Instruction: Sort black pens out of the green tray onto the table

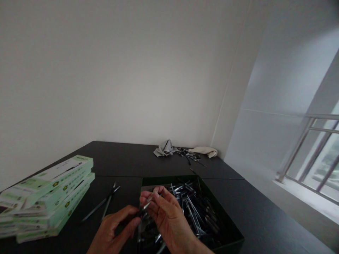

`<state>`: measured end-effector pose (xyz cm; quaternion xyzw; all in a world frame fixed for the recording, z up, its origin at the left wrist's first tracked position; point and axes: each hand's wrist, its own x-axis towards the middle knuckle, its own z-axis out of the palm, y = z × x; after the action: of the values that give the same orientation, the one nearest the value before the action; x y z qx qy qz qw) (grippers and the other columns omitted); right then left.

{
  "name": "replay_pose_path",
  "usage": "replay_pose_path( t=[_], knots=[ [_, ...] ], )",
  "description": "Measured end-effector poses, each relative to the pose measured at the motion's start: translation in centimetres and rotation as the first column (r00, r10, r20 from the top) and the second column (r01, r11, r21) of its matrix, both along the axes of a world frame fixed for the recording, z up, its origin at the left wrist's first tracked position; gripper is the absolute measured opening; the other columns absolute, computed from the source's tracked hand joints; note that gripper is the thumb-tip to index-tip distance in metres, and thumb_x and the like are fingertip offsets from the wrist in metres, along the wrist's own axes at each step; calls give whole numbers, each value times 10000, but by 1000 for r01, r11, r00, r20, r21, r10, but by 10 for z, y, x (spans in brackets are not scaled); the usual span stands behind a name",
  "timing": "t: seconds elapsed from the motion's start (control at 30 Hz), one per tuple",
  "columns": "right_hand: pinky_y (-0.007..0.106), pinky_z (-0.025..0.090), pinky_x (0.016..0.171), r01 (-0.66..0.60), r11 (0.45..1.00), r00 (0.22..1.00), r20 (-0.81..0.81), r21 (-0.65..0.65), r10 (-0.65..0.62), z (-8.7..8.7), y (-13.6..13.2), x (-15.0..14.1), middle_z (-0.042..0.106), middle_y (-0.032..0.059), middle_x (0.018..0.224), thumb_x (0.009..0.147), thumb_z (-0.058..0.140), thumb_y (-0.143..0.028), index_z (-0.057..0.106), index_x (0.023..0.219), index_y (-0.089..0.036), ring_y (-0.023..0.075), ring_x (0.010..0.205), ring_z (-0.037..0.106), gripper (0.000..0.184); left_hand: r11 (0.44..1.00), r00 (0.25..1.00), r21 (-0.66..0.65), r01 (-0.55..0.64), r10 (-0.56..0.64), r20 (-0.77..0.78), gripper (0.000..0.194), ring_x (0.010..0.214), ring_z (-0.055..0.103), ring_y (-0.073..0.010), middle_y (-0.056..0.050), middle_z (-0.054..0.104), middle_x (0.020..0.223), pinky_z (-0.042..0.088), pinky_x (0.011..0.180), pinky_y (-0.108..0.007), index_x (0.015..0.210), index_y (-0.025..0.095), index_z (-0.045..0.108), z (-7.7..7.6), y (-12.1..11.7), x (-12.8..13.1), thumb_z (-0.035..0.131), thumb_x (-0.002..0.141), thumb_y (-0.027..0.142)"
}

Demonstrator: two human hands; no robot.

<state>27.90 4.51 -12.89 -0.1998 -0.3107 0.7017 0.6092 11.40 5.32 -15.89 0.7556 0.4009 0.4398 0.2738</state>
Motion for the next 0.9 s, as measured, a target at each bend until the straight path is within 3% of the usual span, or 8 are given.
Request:
replay_pose_path(
  t=[0.33, 0.5, 0.7, 0.9],
  knots=[
    [350, 466, 861, 29, 984, 990, 134, 173, -53, 6, -8, 4, 730, 72, 934, 754, 742, -388, 514, 864, -218, 201, 891, 680, 305, 1000, 1000, -30, -6, 7, 28, 284, 533, 589, -125, 47, 619, 586, 457, 528, -178, 795, 235, 674, -2, 0, -3, 553, 834, 488],
    [311, 471, 805, 105, 960, 948, 266, 261, -177, 9, -8, 6, 723, 48, 851, 765, 730, -395, 569, 875, -209, 182, 826, 666, 269, 999, 1000, -46, 14, -14, 10, 284, 546, 584, -126, 44, 619, 602, 453, 538, -179, 818, 236, 682, -3, 0, -2, 540, 847, 481],
    [256, 474, 668, 179, 905, 779, 506, 386, -370, 12, -5, 17, 691, 28, 782, 735, 739, -385, 734, 865, -199, 166, 725, 625, 227, 997, 998, -32, 65, -66, -14, 281, 553, 580, -117, 45, 616, 618, 440, 539, -166, 797, 244, 678, 1, -2, -3, 517, 873, 461],
    [249, 454, 621, -65, 882, 535, 763, 466, -363, 25, -9, 38, 694, 30, 768, 771, 689, -278, 756, 859, -203, 172, 712, 620, 133, 999, 999, -15, 46, -46, -9, 237, 566, 582, -118, 49, 632, 635, 449, 567, -160, 849, 255, 689, -7, 1, -5, 546, 867, 443]
  ],
)
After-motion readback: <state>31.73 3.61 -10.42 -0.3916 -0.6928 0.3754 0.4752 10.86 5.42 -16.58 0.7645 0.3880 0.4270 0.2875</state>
